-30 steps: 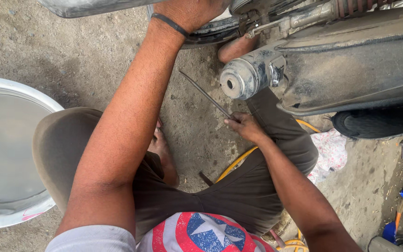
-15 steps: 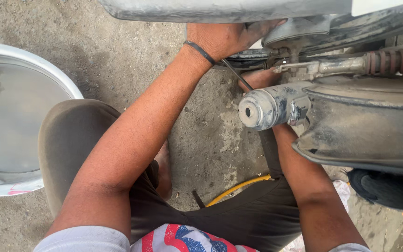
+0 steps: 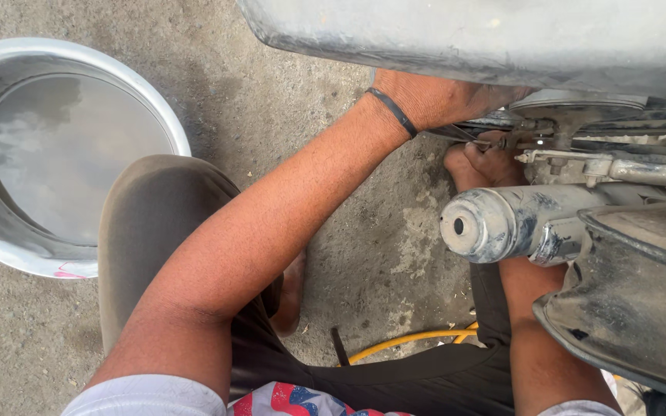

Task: The person uses a tire lever to pry the tire bead away from the rim of a motorcycle's rear wheel. They repeatedly insert the tool and lever the tire to loosen the bead. The person is sitting on the ground next to the motorcycle during the process.

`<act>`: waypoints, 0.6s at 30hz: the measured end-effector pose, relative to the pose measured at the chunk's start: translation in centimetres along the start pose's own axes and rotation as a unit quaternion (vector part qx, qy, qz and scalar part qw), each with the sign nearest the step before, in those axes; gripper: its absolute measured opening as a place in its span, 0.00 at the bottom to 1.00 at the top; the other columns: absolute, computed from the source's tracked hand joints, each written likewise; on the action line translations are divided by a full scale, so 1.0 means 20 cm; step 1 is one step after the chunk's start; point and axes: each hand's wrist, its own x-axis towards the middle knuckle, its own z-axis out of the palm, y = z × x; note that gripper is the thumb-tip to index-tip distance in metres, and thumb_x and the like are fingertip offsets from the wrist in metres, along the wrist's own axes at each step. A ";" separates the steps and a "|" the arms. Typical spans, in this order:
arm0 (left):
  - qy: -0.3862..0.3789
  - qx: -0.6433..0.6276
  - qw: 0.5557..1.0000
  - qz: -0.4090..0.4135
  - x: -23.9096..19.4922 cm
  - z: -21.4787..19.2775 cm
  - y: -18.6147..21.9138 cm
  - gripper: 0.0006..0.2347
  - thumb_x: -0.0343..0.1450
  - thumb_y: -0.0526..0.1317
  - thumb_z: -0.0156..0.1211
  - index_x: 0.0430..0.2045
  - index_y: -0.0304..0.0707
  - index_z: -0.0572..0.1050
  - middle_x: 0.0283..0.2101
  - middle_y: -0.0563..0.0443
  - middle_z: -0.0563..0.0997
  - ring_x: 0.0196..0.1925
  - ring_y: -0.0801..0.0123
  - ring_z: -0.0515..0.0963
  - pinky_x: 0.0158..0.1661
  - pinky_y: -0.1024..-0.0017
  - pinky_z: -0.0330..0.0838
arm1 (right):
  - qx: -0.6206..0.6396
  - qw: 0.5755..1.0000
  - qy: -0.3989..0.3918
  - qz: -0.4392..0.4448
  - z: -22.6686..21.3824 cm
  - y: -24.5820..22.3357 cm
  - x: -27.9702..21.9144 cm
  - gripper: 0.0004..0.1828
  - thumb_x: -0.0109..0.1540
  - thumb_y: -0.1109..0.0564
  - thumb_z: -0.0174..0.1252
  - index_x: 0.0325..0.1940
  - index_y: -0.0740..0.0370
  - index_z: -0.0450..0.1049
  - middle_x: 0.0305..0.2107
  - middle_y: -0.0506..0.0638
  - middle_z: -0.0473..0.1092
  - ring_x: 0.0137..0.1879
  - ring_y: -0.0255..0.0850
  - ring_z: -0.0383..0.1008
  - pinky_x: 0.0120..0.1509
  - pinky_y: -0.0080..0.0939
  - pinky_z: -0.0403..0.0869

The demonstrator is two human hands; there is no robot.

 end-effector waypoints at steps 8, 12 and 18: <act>0.002 -0.020 1.000 -0.014 -0.07 0.04 -0.04 0.22 0.72 0.64 0.64 0.46 0.49 0.81 0.39 0.51 0.86 0.36 0.62 0.86 0.33 0.62 0.80 | 0.035 0.999 -0.032 -0.009 0.03 -0.07 0.09 0.17 0.69 0.45 0.56 0.38 0.60 0.68 0.20 0.49 0.62 0.24 0.36 0.61 0.29 0.41 0.65; 0.017 -0.011 1.000 0.015 -0.04 -0.01 -0.04 0.20 0.73 0.60 0.62 0.46 0.46 0.83 0.34 0.49 0.87 0.30 0.63 0.85 0.27 0.63 0.78 | 0.053 0.995 -0.081 0.033 -0.11 -0.15 0.02 0.17 0.70 0.45 0.54 0.37 0.59 0.67 0.19 0.47 0.61 0.23 0.36 0.61 0.27 0.39 0.64; -0.059 -0.018 0.994 -0.091 0.01 -0.06 0.05 0.22 0.70 0.66 0.62 0.34 0.50 0.87 0.22 0.52 0.85 0.18 0.63 0.81 0.17 0.62 0.72 | 0.219 0.925 -0.242 0.197 -0.41 -0.40 -0.33 0.16 0.70 0.44 0.52 0.36 0.58 0.66 0.17 0.45 0.59 0.20 0.35 0.59 0.24 0.38 0.63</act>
